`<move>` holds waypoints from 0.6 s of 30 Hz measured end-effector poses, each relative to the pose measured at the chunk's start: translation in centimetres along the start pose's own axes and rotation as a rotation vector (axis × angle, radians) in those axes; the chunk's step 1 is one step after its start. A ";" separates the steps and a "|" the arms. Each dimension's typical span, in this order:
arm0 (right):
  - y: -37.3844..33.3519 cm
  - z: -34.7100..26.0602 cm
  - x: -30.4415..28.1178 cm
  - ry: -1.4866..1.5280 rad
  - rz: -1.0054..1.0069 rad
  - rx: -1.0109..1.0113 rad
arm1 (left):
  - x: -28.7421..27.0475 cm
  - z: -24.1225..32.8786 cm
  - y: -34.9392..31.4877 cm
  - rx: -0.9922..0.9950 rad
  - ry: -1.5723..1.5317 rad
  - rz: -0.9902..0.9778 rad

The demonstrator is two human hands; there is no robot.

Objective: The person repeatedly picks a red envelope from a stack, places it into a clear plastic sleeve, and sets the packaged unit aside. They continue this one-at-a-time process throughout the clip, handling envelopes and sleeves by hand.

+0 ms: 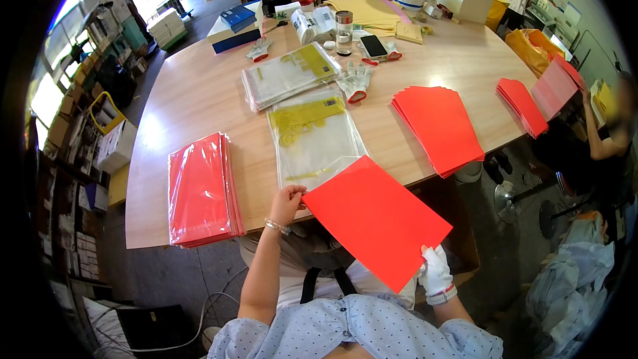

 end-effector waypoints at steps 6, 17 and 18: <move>-0.5 -0.9 0.7 0.012 0.008 0.000 | 0.8 -2.6 -1.2 0.058 0.136 0.017; -2.3 0.2 4.4 0.105 -0.069 0.234 | 11.6 -15.8 1.1 0.213 -0.021 -0.251; -2.3 0.2 4.7 0.128 -0.121 0.245 | 12.1 -17.1 1.2 0.218 0.149 -0.302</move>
Point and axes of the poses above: each hand's wrist, its own y-axis towards the middle knuckle, its own x-axis out of the palm, z = x × y, the point moved 1 cm from there along y, towards the middle knuckle, and after that the axes turned 8 degrees about -y, right-handed, at the moved point
